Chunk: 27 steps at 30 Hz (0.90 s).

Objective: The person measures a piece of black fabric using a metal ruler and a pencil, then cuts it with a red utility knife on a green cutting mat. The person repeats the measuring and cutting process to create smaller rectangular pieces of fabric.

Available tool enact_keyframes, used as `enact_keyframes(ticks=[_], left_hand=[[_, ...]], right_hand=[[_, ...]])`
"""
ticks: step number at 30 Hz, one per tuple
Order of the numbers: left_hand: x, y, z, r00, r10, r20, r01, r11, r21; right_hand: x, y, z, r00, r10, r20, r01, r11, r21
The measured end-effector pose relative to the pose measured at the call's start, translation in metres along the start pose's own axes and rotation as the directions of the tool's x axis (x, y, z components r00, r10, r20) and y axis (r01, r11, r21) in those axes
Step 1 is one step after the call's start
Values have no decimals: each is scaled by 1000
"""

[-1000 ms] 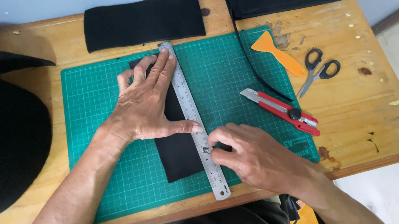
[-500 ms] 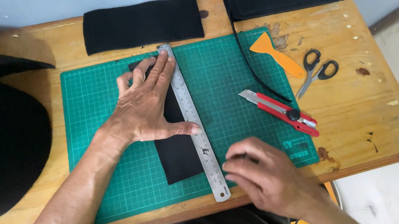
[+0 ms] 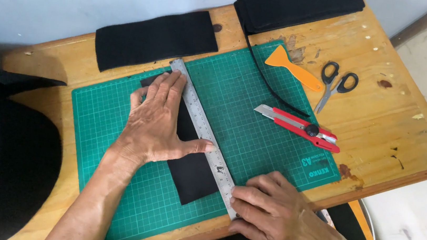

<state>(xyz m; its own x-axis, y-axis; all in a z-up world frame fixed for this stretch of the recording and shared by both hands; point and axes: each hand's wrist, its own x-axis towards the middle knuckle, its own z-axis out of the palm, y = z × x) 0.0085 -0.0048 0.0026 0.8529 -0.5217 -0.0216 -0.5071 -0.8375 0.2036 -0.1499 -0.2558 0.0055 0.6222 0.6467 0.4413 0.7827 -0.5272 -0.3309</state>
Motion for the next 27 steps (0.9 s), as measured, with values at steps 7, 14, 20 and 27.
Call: enact_keyframes(ticks=[7, 14, 20, 27], left_hand=[[1, 12, -13, 993, -39, 114, 37, 999, 18], [5, 22, -14, 982, -63, 177, 44, 993, 108], [9, 26, -20, 959, -106, 262, 78, 990, 115], [8, 24, -16, 971, -82, 226, 52, 990, 134]], right_hand=[[1, -2, 0, 1000, 1, -22, -1, 1000, 6], [4, -5, -9, 999, 46, 5, -46, 997, 61], [-10, 41, -26, 942, 302, -146, -323, 935, -149], [-22, 91, -28, 787, 616, -44, -512, 611, -604]])
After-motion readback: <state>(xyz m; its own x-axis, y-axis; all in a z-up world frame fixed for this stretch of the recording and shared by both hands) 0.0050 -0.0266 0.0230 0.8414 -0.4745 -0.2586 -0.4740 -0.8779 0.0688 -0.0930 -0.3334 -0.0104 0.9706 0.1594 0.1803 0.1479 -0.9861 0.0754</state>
